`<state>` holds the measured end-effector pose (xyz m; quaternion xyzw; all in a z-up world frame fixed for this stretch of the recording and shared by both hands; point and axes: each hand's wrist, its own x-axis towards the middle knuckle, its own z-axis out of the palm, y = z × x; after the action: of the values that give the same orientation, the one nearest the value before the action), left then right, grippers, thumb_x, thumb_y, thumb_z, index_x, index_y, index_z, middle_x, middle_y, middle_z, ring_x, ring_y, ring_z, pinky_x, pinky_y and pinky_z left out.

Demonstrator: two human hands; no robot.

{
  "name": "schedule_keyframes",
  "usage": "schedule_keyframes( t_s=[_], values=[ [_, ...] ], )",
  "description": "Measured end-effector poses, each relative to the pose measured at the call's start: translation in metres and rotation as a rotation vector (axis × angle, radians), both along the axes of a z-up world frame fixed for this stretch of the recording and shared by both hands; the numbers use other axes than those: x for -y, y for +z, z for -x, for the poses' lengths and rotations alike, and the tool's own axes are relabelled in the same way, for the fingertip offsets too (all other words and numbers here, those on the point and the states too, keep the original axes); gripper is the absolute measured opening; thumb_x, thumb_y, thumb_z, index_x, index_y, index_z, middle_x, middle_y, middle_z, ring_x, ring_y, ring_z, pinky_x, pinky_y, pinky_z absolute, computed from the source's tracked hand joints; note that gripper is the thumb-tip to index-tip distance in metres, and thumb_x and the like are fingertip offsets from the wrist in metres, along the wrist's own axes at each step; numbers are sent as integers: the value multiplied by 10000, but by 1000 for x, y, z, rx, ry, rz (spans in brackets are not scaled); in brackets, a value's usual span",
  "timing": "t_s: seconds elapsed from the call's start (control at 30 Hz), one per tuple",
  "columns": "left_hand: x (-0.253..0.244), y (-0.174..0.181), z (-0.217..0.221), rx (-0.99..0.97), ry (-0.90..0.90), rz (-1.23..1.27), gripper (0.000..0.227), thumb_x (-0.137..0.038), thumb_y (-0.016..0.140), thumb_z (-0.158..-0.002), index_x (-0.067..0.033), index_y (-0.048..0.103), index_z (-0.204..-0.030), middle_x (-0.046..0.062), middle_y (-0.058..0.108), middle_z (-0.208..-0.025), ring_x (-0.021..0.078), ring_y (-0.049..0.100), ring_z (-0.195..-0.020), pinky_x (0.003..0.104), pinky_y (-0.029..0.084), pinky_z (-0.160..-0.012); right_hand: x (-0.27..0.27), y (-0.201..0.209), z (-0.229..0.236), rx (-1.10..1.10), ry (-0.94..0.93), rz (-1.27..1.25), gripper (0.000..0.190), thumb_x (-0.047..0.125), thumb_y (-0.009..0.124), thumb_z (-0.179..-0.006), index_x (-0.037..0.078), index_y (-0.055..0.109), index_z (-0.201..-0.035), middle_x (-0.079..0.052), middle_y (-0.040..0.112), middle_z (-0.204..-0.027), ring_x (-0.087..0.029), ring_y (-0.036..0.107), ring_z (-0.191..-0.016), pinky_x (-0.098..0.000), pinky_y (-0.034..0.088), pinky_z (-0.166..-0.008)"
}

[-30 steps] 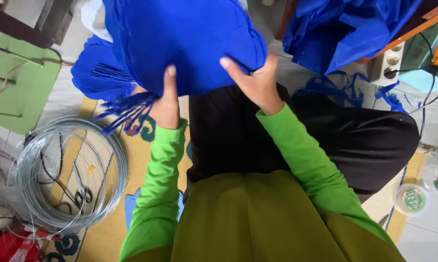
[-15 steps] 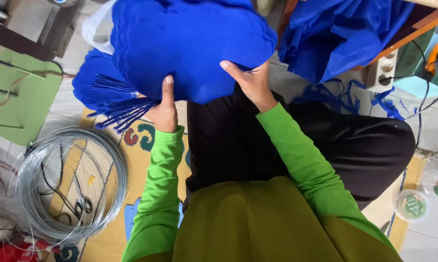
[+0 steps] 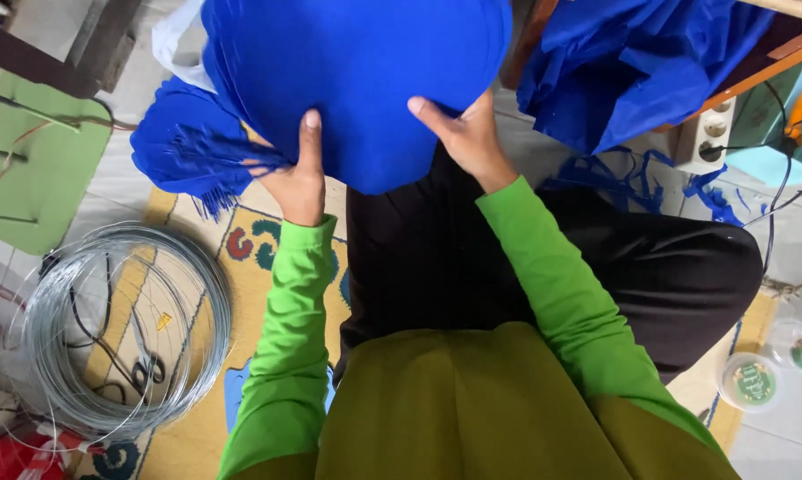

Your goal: Organizing and grouping blue fabric petals and blue wire stems for assembly on a floor mat.

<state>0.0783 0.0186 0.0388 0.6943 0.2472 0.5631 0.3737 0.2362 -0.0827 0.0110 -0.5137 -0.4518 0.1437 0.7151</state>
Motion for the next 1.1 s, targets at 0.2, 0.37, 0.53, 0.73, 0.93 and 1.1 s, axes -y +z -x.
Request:
schedule_keyframes(
  t_s=[0.2,0.37,0.53,0.73,0.93,1.1],
  values=[
    [-36,53,-7,-95,-210,49,188,-123,635,-852,41,591,-933,132,655,-799,161,610,-618,243,518,-573,-8,59,-12,186,-71,51,134,-25,608,-835,-12,475,-846,-78,514,-723,-145,477,-553,-259,460,-535],
    [-55,46,-3,-62,-301,394,164,-163,659,-831,-39,582,-755,30,568,-636,80,481,-467,204,396,-432,-8,63,-18,-55,100,106,87,31,597,-848,30,517,-882,-41,547,-796,-118,519,-676,-231,437,-651],
    [-53,36,3,-45,-295,598,215,-160,665,-819,-78,542,-662,-33,435,-480,34,297,-312,208,204,-273,-10,48,-15,-76,109,141,83,59,584,-840,53,516,-887,-57,560,-810,-133,542,-687,-251,462,-678],
    [-47,39,5,-49,-316,549,134,-127,683,-782,-15,613,-805,79,644,-710,121,571,-489,220,488,-450,-11,42,-7,-106,77,112,95,26,604,-845,28,510,-835,-23,528,-744,-95,489,-621,-215,422,-597],
    [-28,46,10,82,-242,90,164,-22,668,-833,-25,534,-739,6,526,-660,94,409,-511,205,380,-523,-6,31,-2,-134,0,-80,77,-30,602,-828,10,549,-866,-26,581,-786,-95,517,-642,-210,449,-639],
    [-27,11,14,131,-220,164,222,-65,656,-817,24,540,-984,115,601,-890,160,557,-726,254,483,-735,0,25,-5,-36,-11,-81,137,-35,626,-818,42,514,-828,-12,542,-717,-101,482,-558,-208,432,-563]
  ],
)
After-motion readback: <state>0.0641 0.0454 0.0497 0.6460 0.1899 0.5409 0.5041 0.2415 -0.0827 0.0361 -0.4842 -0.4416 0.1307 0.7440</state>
